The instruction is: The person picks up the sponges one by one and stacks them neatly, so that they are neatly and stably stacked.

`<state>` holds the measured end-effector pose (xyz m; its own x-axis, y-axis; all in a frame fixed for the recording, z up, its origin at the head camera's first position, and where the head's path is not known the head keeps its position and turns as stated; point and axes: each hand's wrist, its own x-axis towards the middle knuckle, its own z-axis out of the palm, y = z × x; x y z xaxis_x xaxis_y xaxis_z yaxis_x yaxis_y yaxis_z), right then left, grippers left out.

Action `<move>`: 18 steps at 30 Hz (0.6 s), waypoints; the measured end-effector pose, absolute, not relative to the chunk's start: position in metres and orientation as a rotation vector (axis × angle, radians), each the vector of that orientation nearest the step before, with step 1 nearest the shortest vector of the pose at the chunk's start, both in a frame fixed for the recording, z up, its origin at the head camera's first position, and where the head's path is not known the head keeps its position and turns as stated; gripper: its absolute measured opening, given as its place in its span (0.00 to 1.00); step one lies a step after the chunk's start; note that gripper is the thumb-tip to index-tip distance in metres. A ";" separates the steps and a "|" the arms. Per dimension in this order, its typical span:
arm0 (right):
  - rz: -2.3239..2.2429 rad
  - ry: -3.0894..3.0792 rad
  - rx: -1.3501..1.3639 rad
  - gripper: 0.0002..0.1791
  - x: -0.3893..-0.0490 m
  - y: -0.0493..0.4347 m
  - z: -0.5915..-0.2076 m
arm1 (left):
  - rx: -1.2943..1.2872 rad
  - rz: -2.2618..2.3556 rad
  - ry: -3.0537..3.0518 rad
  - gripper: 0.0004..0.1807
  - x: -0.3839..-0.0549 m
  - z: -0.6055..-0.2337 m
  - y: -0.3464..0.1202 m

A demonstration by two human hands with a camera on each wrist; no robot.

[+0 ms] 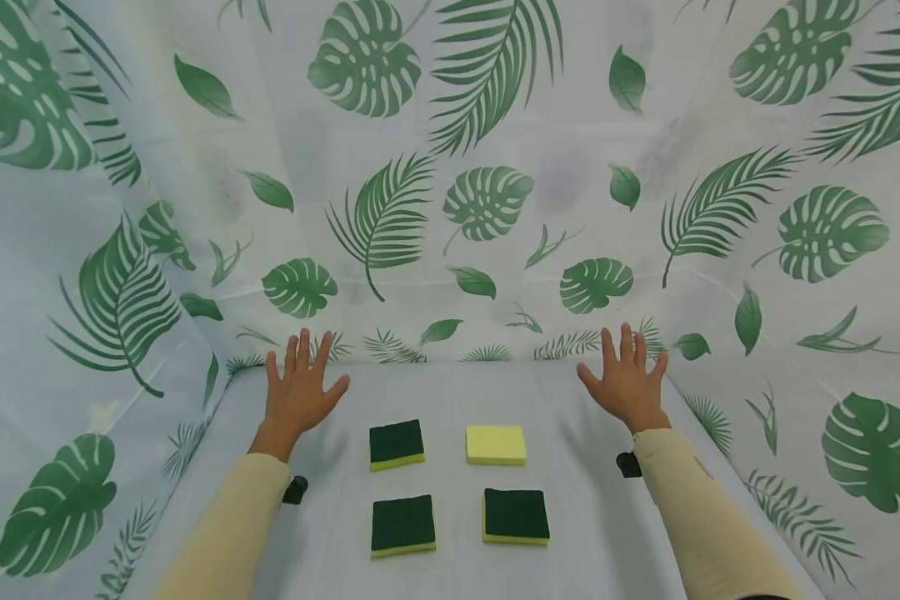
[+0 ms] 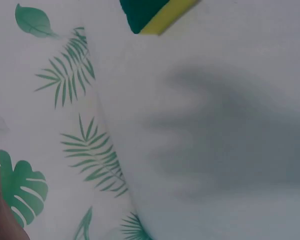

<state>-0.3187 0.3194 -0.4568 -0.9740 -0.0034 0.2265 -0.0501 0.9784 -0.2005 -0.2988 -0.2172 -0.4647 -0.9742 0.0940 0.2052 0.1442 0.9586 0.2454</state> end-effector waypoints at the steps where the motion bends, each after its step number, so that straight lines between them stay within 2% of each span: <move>1: 0.300 -2.897 0.039 0.50 -0.319 0.320 -0.457 | -0.184 -0.390 -2.914 0.48 -0.298 -0.465 -0.217; 18: 0.343 -2.894 0.029 0.49 -0.314 0.324 -0.468 | -0.256 -0.496 -2.840 0.49 -0.276 -0.481 -0.222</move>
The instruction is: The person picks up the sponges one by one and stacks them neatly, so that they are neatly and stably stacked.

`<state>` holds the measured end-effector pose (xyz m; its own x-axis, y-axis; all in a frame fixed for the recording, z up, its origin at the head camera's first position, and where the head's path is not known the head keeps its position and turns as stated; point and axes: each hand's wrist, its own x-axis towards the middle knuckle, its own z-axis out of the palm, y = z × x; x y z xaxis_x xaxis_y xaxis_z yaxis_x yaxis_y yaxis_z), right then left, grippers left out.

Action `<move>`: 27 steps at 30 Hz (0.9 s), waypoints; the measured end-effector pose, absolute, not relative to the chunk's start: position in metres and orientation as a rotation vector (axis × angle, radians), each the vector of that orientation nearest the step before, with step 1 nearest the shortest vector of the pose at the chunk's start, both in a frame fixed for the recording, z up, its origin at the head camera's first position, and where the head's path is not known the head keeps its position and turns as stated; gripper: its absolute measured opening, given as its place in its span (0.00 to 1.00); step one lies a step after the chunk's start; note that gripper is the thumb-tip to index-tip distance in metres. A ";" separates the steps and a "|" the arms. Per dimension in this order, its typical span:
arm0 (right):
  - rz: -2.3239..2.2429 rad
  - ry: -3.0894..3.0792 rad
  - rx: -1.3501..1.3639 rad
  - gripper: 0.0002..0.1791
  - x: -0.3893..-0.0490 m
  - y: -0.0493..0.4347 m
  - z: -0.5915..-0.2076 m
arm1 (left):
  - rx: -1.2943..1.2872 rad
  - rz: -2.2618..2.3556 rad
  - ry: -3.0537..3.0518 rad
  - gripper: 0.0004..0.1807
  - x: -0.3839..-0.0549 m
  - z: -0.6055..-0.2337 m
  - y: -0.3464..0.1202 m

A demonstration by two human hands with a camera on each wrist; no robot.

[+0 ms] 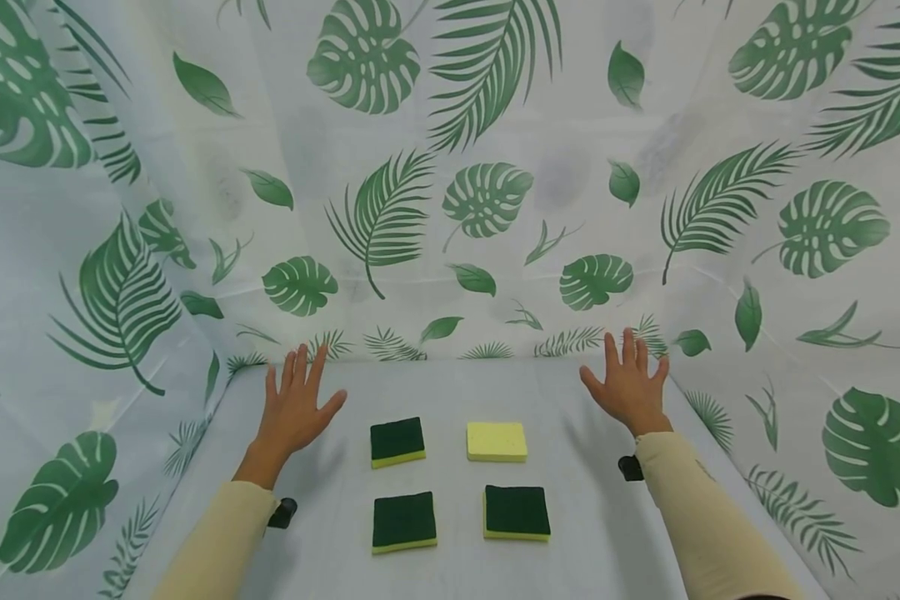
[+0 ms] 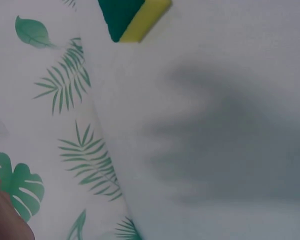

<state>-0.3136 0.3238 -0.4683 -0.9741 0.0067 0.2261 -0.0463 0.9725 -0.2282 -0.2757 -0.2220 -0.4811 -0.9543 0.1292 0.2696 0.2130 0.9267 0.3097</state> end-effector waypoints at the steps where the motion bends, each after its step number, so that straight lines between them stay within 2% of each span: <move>1: 0.338 -2.896 0.030 0.49 -0.314 0.323 -0.469 | -0.262 -0.510 -2.832 0.49 -0.274 -0.482 -0.222; 15: 0.388 -2.911 0.033 0.49 -0.309 0.319 -0.476 | -0.405 -0.578 -2.824 0.49 -0.251 -0.496 -0.213; 27: 0.406 -2.922 0.017 0.49 -0.307 0.324 -0.489 | -0.403 -0.887 -2.920 0.56 -0.217 -0.537 -0.200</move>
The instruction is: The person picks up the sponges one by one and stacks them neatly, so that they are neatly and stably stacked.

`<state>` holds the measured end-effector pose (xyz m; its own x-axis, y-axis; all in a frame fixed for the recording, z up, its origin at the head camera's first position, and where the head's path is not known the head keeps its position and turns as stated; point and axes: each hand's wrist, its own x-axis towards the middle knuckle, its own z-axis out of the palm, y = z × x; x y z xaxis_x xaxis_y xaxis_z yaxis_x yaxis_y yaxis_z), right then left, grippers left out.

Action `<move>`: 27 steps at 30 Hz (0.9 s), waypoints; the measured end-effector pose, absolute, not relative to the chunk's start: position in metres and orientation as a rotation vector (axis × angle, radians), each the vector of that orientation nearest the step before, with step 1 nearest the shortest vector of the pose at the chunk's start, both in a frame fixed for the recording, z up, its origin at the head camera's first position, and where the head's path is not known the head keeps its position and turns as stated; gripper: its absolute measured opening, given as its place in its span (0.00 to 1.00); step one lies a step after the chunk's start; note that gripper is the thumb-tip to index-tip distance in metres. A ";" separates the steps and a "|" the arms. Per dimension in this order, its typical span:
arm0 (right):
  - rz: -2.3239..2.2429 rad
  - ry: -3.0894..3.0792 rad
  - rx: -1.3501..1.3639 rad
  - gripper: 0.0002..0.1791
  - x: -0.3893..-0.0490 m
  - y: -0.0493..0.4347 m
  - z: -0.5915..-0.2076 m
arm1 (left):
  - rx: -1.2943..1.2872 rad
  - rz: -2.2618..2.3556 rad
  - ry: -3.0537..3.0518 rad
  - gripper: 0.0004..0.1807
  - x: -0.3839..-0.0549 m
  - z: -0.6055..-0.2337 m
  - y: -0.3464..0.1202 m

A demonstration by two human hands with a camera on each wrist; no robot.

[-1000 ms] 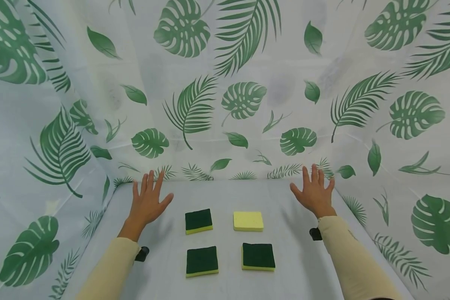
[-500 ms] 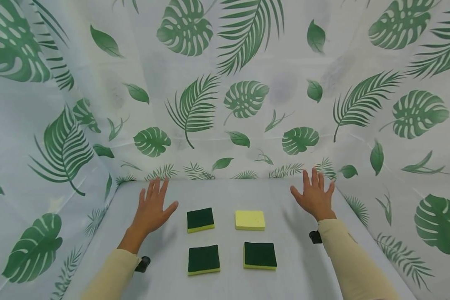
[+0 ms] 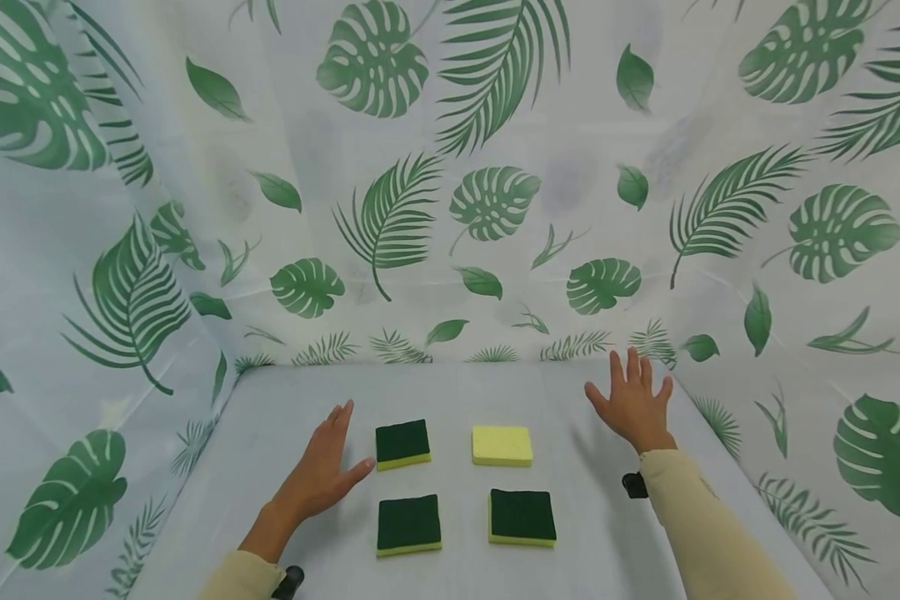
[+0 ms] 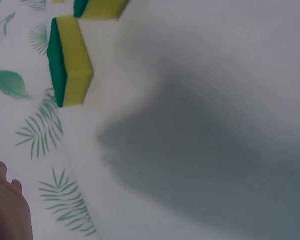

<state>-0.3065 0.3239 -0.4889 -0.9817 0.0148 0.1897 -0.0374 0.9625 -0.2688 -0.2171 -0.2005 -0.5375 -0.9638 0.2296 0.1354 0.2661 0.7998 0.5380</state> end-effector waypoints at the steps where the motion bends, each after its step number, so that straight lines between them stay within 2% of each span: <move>1: 0.407 -2.918 0.016 0.49 -0.307 0.324 -0.489 | -0.404 -0.906 -2.920 0.57 -0.215 -0.540 -0.200; 19: 0.430 -2.923 0.011 0.49 -0.307 0.323 -0.493 | -0.350 -1.100 -2.956 0.58 -0.180 -0.578 -0.190; 27: 0.491 -2.933 -0.004 0.49 -0.307 0.322 -0.497 | -0.380 -1.223 -2.952 0.63 -0.171 -0.592 -0.187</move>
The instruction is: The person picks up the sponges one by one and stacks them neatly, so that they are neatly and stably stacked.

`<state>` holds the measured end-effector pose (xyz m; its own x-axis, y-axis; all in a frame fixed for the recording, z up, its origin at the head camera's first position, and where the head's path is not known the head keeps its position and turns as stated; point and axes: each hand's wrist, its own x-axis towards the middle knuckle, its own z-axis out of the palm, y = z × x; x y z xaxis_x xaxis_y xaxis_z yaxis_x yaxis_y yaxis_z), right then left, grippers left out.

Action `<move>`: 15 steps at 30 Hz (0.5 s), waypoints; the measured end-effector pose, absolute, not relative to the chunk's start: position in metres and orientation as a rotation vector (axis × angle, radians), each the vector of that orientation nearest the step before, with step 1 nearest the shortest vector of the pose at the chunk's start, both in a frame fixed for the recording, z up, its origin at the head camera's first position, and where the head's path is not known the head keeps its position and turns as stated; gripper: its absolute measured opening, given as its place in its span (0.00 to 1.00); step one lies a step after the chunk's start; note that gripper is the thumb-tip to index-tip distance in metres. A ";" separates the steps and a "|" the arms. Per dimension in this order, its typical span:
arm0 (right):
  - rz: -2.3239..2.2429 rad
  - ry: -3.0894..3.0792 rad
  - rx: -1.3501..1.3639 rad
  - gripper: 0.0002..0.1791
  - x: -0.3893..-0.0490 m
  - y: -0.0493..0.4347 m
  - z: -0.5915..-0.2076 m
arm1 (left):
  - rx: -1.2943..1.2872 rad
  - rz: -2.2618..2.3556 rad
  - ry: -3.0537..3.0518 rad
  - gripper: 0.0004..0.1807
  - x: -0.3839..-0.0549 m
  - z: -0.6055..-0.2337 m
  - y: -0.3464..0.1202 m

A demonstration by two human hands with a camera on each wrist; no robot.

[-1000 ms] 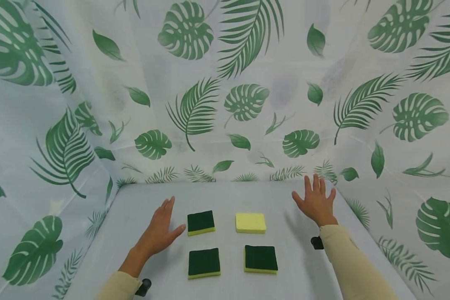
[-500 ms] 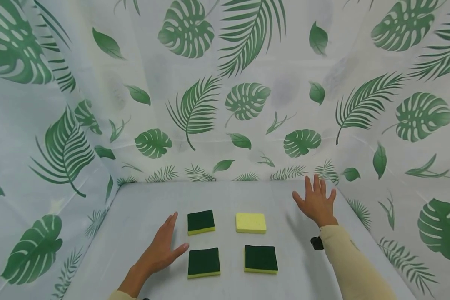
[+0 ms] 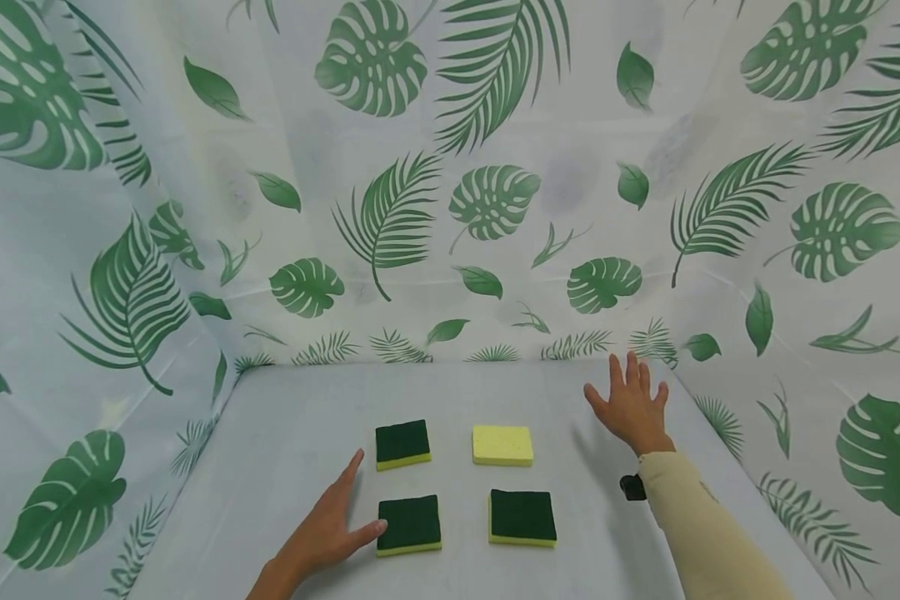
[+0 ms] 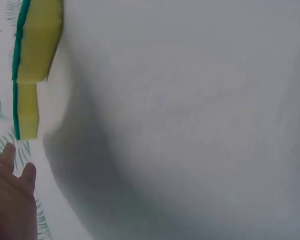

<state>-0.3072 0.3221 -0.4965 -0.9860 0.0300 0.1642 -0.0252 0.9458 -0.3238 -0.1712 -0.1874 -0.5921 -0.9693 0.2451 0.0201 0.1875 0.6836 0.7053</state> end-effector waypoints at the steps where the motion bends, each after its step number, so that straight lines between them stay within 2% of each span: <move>1: 0.500 -2.935 -0.005 0.49 -0.307 0.322 -0.497 | 0.367 1.190 2.784 0.63 -0.170 -0.594 -0.187; 9: 0.531 -2.944 -0.004 0.49 -0.308 0.319 -0.500 | 0.331 1.275 2.654 0.69 -0.165 -0.604 -0.183; 15: 0.547 -2.957 -0.018 0.50 -0.307 0.318 -0.502 | 0.358 1.252 2.664 0.70 -0.163 -0.609 -0.181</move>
<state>-0.3070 0.3183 -0.5016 -0.9910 0.0359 0.1293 -0.0127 0.9341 -0.3569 -0.1625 -0.1815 -0.6086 -0.9556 0.2891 -0.0562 0.1412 0.6173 0.7740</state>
